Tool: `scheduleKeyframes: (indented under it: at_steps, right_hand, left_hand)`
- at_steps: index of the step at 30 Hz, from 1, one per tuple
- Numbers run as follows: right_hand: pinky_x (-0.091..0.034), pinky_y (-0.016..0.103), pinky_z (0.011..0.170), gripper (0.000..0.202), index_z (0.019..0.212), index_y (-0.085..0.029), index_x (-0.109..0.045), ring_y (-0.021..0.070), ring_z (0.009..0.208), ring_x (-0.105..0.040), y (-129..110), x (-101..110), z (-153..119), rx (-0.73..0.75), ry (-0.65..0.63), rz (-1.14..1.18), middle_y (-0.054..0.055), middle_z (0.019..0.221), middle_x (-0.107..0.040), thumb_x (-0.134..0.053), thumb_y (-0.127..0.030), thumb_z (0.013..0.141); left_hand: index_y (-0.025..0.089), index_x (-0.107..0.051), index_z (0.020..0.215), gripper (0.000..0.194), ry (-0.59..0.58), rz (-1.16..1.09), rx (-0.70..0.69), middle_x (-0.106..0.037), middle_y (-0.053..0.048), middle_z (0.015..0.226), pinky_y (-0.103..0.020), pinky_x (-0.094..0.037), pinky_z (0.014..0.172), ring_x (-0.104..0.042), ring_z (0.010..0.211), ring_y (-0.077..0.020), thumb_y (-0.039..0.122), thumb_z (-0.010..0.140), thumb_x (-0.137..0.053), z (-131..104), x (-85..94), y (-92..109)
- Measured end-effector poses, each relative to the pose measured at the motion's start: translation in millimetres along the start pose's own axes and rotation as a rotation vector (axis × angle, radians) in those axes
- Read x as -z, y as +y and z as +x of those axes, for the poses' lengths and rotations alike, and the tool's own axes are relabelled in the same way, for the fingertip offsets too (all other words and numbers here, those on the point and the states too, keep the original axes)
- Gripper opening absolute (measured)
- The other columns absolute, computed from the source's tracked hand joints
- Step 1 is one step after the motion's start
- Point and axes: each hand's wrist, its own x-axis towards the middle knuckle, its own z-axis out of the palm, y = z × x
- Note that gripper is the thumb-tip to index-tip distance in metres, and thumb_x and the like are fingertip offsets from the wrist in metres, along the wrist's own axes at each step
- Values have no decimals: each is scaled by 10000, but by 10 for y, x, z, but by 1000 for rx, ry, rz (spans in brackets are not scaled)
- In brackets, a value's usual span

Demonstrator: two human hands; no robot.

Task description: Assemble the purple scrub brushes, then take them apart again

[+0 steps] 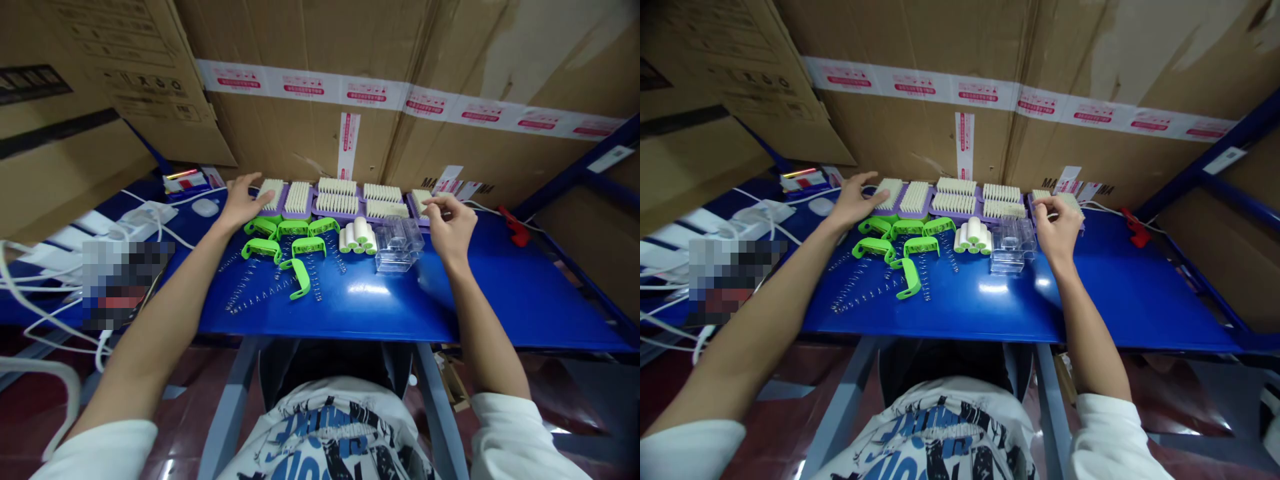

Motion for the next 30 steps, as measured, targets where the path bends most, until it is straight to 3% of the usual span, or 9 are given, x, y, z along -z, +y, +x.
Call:
scheduleKeyframes:
  at_steps: [3, 6, 9, 12, 15, 18, 21, 26, 30]
  right_hand:
    - [-551, 371, 720, 216, 868, -223, -841, 211, 697, -715, -43, -53, -64, 52, -38, 9, 48, 806, -816, -631, -270, 873]
    - [-571, 383, 747, 218, 866, -224, -839, 213, 700, -714, -72, -74, -92, 61, -58, 26, 60, 841, -829, -630, -280, 881]
    - [-578, 377, 730, 209, 858, -228, -831, 213, 690, -719, -63, -70, -81, 30, -55, 50, 55, 825, -822, -630, -282, 875]
    - [-585, 369, 723, 228, 864, -229, -835, 219, 709, -740, -51, -69, -80, 34, -55, 86, 53, 799, -813, -618, -297, 881]
    - [-580, 374, 730, 251, 884, -231, -840, 216, 691, -731, -53, -88, -114, 41, -77, 86, 43, 778, -808, -603, -313, 891]
    - [-571, 382, 744, 262, 901, -234, -839, 211, 676, -712, -65, -121, -164, 55, -129, 62, 33, 781, -810, -593, -325, 902]
    - [-567, 398, 763, 272, 910, -232, -842, 219, 704, -721, -80, -146, -206, 96, -154, 66, 41, 818, -822, -591, -338, 908]
    - [-570, 411, 782, 264, 908, -244, -840, 226, 723, -725, -90, -162, -234, 117, -174, 71, 40, 816, -817, -594, -339, 914]
    - [-565, 408, 768, 264, 900, -243, -835, 223, 710, -716, -91, -165, -236, 122, -167, 82, 39, 808, -811, -587, -332, 915]
  left_hand:
    - [208, -795, 1339, 576, 51, 165, -91, -780, -99, 1379, -591, -420, 1294, -560, 1454, -358, 577, 899, -847, 50, -100, 389]
    - [223, -813, 1290, 436, -207, 229, -243, -802, -130, 1309, -623, -433, 1274, -648, 1319, -396, 469, 932, -775, 186, -432, 878]
    - [214, -753, 1433, 624, -477, 322, -350, -735, -178, 1491, -637, -448, 1263, -614, 1398, -438, 480, 875, -842, 382, -854, 1159]
    - [204, -643, 1598, 803, -632, 408, -319, -668, -203, 1612, -660, -425, 1290, -579, 1472, -455, 545, 903, -857, 533, -1148, 1217]
    - [197, -566, 1669, 851, -693, 459, -277, -609, -201, 1691, -638, -401, 1322, -529, 1552, -452, 548, 946, -844, 573, -1260, 1191]
    - [181, -516, 1702, 875, -674, 466, -239, -613, -201, 1682, -587, -402, 1332, -518, 1578, -433, 502, 960, -852, 556, -1279, 1159]
    - [164, -543, 1662, 893, -670, 431, -194, -704, -202, 1563, -562, -439, 1299, -584, 1524, -425, 496, 919, -911, 548, -1293, 1138]
    - [229, -673, 1429, 664, -592, 315, -122, -805, -135, 1373, -530, -515, 1198, -720, 1350, -382, 375, 856, -973, 550, -1324, 1143]
    - [257, -684, 1308, 563, -536, 273, -98, -812, -102, 1296, -534, -543, 1142, -746, 1270, -364, 324, 830, -975, 538, -1316, 1205]
